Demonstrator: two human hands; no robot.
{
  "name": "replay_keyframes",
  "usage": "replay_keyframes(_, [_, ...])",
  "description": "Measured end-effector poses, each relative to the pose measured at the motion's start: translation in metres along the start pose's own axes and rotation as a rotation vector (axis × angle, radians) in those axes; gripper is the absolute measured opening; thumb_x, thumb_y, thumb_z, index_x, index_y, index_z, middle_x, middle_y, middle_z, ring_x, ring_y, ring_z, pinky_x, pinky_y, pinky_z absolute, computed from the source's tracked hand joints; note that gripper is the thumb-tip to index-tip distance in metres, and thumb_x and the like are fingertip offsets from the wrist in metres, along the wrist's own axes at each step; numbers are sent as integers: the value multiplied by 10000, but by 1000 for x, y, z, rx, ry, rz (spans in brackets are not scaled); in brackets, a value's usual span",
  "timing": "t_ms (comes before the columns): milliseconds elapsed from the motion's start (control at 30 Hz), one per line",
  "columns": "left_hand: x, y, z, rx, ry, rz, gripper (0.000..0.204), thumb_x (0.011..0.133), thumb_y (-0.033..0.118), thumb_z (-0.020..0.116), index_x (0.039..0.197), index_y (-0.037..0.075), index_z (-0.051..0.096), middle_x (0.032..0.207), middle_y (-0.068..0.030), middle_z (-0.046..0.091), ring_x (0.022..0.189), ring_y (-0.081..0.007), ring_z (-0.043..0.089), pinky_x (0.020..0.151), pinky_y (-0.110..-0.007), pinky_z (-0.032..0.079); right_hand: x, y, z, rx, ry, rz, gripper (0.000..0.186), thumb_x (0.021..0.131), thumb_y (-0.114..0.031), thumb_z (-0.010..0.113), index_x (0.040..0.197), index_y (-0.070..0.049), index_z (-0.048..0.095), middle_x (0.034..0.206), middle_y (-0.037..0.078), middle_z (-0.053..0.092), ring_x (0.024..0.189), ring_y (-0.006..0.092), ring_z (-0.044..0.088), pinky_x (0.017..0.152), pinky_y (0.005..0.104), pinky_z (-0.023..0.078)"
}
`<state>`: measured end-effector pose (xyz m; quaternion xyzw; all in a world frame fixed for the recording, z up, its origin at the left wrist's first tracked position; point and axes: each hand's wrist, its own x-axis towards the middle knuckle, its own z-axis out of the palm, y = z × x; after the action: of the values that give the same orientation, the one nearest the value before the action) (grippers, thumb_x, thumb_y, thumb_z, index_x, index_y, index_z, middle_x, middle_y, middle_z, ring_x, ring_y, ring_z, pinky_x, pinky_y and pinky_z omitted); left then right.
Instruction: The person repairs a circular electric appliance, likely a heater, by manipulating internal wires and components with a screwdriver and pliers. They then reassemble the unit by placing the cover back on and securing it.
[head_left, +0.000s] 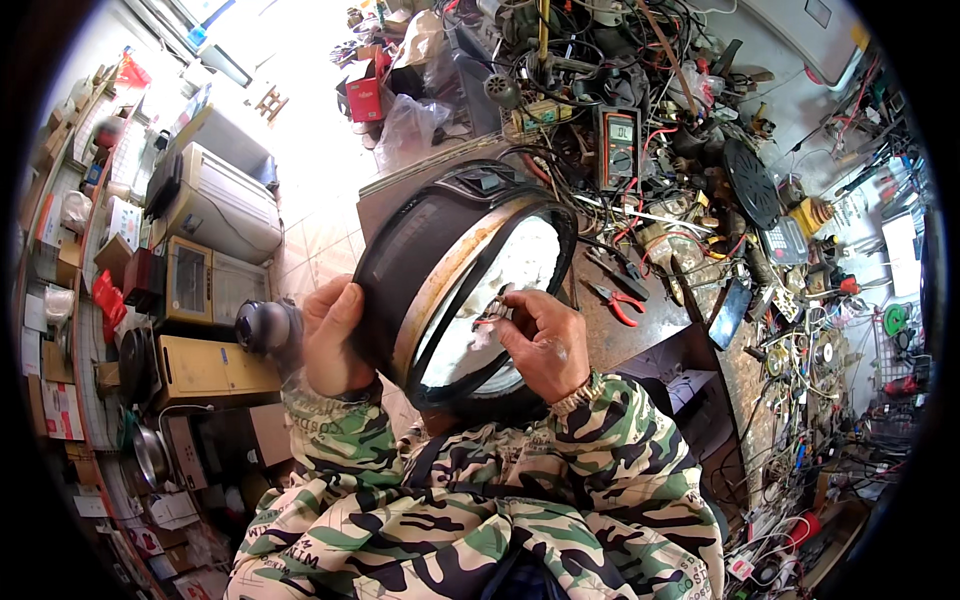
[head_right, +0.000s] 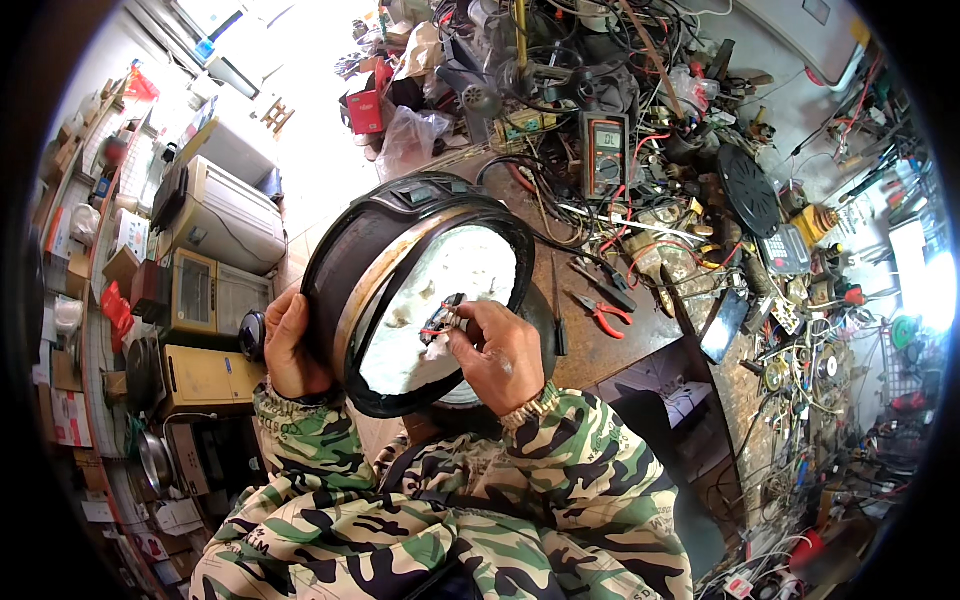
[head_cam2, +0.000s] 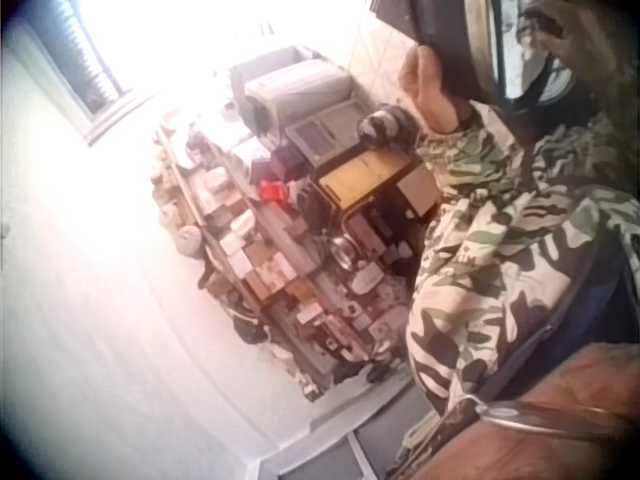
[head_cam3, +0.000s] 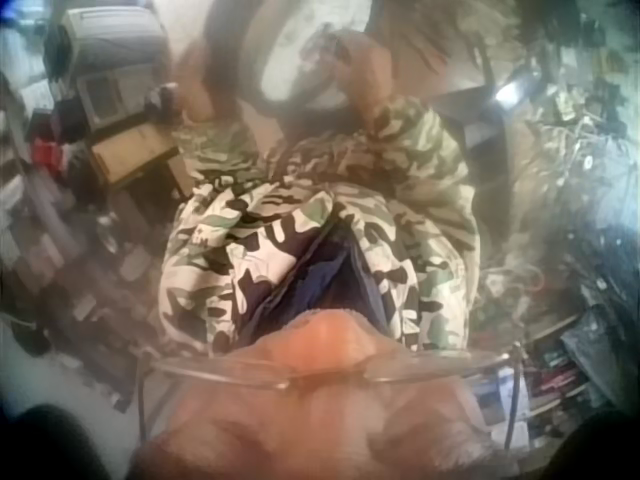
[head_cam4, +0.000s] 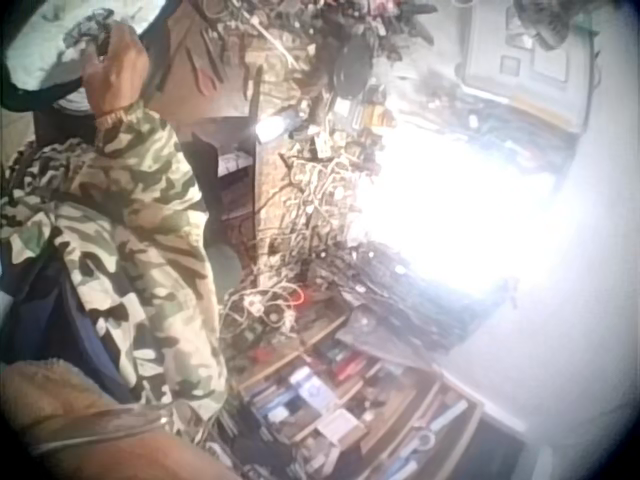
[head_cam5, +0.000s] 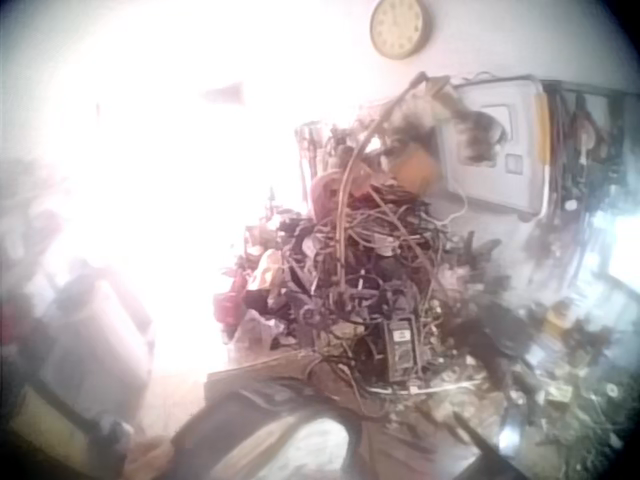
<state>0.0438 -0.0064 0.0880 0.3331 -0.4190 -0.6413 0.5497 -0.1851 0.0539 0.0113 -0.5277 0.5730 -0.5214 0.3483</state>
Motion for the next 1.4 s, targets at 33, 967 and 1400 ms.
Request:
replay_keyframes(33, [0, 0, 0, 3, 1, -5, 264, 1040, 174, 653, 1081, -80, 711, 997, -142, 769, 823, -186, 719, 766, -290, 564, 0, -4, 0, 23, 18, -16, 266, 860, -49, 782, 1115, 10, 736, 916, 171, 718, 744, 292, 705, 678, 374, 548])
replay_keyframes(967, [33, -25, 38, -54, -109, 43, 229, 1072, 163, 635, 1124, -39, 730, 1013, -85, 772, 829, -117, 705, 754, -244, 557, -44, -4, -64, -80, 285, 86, 184, 946, -68, 743, 1097, 38, 748, 966, 174, 743, 828, 274, 722, 771, 345, 561])
replay_keyframes(1400, [56, -99, 44, -458, -132, -437, 424, 1103, 313, 516, 1358, -3, 638, 1331, -162, 715, 1200, -298, 693, 1086, -447, 520, -71, 101, -100, 885, 143, 320, 528, 1118, -405, 543, 1462, -5, 558, 1253, 45, 687, 1076, 119, 654, 893, 278, 539])
